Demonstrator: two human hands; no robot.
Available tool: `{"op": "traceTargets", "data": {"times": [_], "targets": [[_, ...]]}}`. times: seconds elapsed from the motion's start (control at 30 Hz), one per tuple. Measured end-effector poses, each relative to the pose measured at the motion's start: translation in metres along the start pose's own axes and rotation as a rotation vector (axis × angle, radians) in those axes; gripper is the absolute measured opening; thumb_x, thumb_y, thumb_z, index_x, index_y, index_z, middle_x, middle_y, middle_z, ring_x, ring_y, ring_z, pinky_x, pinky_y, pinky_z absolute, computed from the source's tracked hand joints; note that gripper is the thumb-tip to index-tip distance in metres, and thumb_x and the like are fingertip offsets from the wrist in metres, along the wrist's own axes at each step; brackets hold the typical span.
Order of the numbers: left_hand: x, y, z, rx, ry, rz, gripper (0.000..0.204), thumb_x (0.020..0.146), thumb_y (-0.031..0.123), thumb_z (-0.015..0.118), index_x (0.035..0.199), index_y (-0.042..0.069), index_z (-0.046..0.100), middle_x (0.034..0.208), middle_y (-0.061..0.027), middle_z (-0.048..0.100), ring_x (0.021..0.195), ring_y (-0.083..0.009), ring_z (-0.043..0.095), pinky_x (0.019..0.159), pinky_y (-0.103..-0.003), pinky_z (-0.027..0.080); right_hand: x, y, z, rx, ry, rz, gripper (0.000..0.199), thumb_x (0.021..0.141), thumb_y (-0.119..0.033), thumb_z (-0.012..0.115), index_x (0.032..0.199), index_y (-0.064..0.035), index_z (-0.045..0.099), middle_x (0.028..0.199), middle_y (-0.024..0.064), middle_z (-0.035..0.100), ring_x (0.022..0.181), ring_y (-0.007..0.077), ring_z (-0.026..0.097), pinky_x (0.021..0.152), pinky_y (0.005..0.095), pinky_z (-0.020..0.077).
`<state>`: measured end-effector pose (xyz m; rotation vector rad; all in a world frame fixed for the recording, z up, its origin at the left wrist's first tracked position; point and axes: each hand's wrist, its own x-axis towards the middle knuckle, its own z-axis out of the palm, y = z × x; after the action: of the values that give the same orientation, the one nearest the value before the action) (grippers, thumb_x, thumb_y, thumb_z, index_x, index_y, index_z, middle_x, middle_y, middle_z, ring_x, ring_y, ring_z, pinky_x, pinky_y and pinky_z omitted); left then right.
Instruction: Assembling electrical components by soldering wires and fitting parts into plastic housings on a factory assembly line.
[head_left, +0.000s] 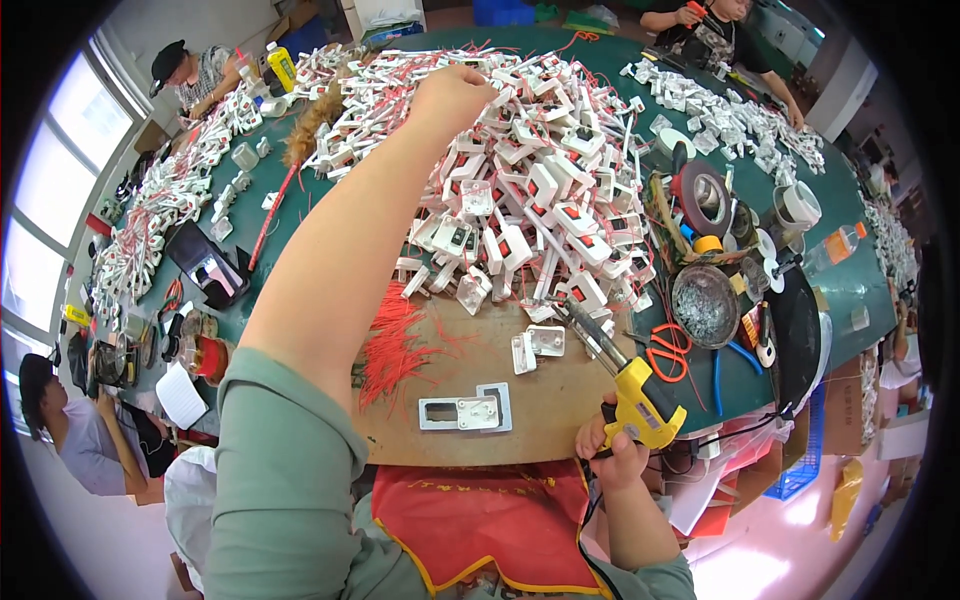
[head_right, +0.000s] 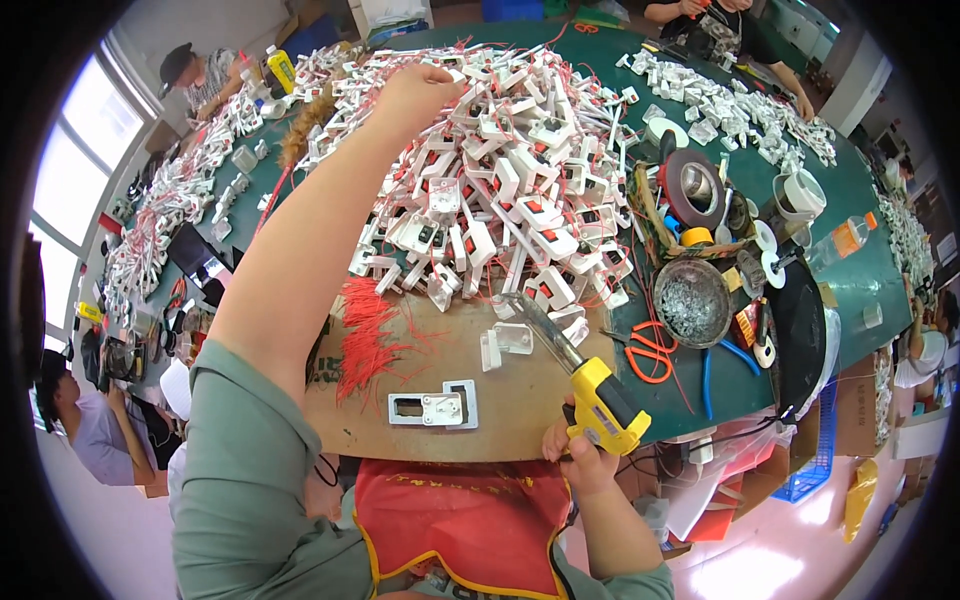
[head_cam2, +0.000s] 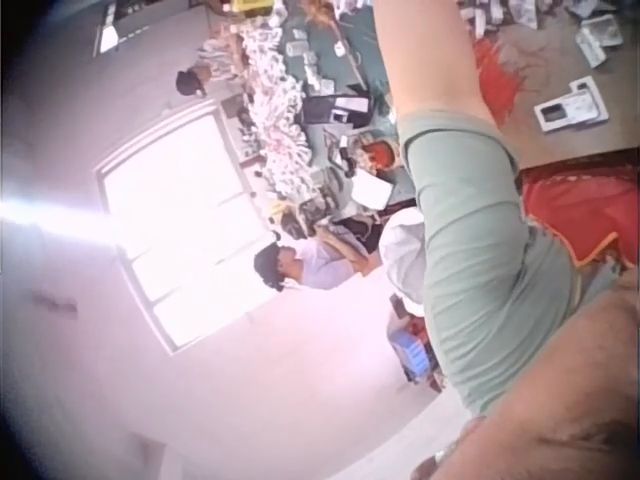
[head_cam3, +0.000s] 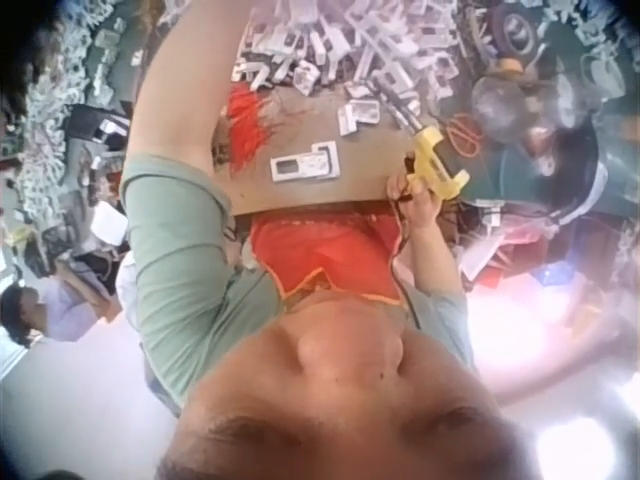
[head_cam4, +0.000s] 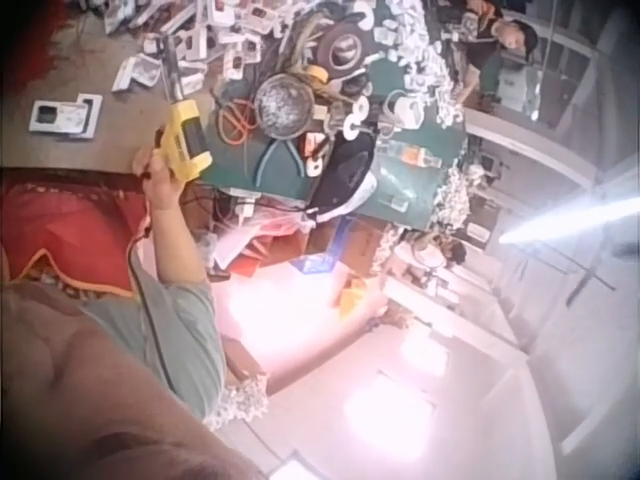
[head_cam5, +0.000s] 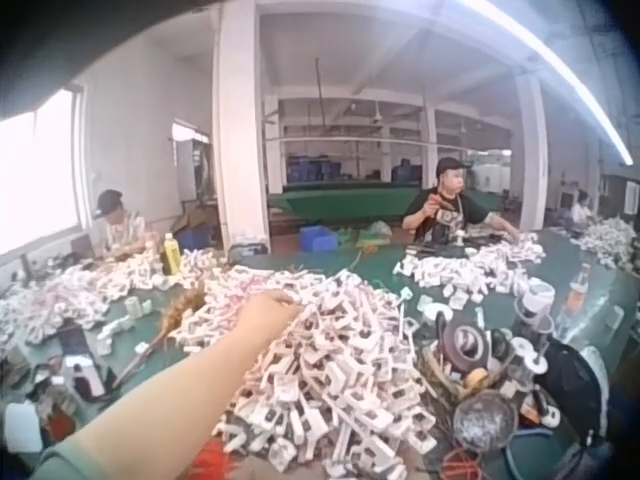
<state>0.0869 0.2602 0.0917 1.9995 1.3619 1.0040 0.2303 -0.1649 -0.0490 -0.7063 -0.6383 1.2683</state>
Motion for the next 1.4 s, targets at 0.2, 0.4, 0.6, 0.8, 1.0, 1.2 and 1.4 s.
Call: {"op": "traceTargets", "data": {"times": [0.2,0.4,0.6,0.8,1.0,1.2,1.4], "targets": [[-0.007,0.016,0.006,0.266,-0.082,0.248,0.050,0.075,0.033,0.069,0.120,0.011,0.061,0.108,-0.0137,0.066,0.098,-0.0272,0.064,0.085,-0.038,0.050,0.002,-0.004,0.003,-0.009,-0.003,0.024,0.066,0.082,-0.036,0.071,0.128,-0.0012,0.041,0.066,0.0041,0.047,0.052,0.0162,0.047,0.051,0.0314,0.0402],[-0.002,0.019,0.008,0.497,-0.064,0.378,0.042,0.076,0.029,0.068,0.116,0.017,0.064,0.105,-0.0100,0.066,0.100,-0.0289,0.063,0.086,-0.041,0.050,0.003,-0.003,0.004,-0.010,0.010,0.032,0.067,0.081,-0.037,0.071,0.128,-0.0014,0.041,0.067,0.0042,0.047,0.052,0.0164,0.047,0.050,0.0315,0.0400],[0.008,0.028,0.017,0.739,-0.103,0.453,0.031,0.079,0.020,0.062,0.109,0.020,0.067,0.104,-0.0077,0.067,0.098,-0.0278,0.064,0.083,-0.041,0.052,0.002,-0.004,0.004,-0.004,0.025,0.050,0.068,0.080,-0.037,0.072,0.129,-0.0024,0.041,0.067,0.0041,0.046,0.052,0.0165,0.047,0.050,0.0307,0.0397],[0.036,0.016,0.004,0.760,-0.234,0.523,0.034,0.078,0.010,0.060,0.109,0.023,0.070,0.105,-0.0070,0.068,0.098,-0.0265,0.064,0.081,-0.040,0.052,-0.001,-0.003,-0.002,0.115,-0.039,0.080,0.065,0.082,-0.026,0.070,0.134,-0.0042,0.038,0.074,0.0054,0.048,0.063,0.0170,0.047,0.060,0.0313,0.0405],[0.050,-0.002,-0.030,0.463,-0.467,0.231,0.022,0.083,0.009,0.058,0.100,0.012,0.072,0.089,-0.0068,0.068,0.075,-0.0139,0.063,0.063,-0.032,0.050,0.000,-0.002,-0.004,0.119,-0.042,0.097,0.064,0.082,-0.025,0.070,0.134,-0.0050,0.039,0.073,0.0048,0.048,0.063,0.0168,0.047,0.059,0.0311,0.0401],[0.037,-0.027,-0.046,-0.092,-0.539,-0.190,0.025,0.079,0.026,0.066,0.097,0.009,0.072,0.096,-0.0029,0.067,0.065,-0.0103,0.059,0.056,-0.027,0.045,0.001,-0.002,-0.003,0.100,-0.023,0.089,0.064,0.081,-0.026,0.071,0.133,-0.0048,0.039,0.073,0.0052,0.050,0.062,0.0171,0.048,0.058,0.0309,0.0400],[0.029,-0.033,-0.046,-0.415,-0.472,-0.375,0.028,0.085,0.031,0.066,0.101,0.009,0.070,0.100,-0.0019,0.065,0.062,-0.0090,0.056,0.052,-0.022,0.040,0.002,-0.002,0.000,0.074,0.000,0.076,0.067,0.081,-0.028,0.073,0.133,-0.0039,0.039,0.073,0.0051,0.050,0.061,0.0175,0.049,0.058,0.0314,0.0401]]}}
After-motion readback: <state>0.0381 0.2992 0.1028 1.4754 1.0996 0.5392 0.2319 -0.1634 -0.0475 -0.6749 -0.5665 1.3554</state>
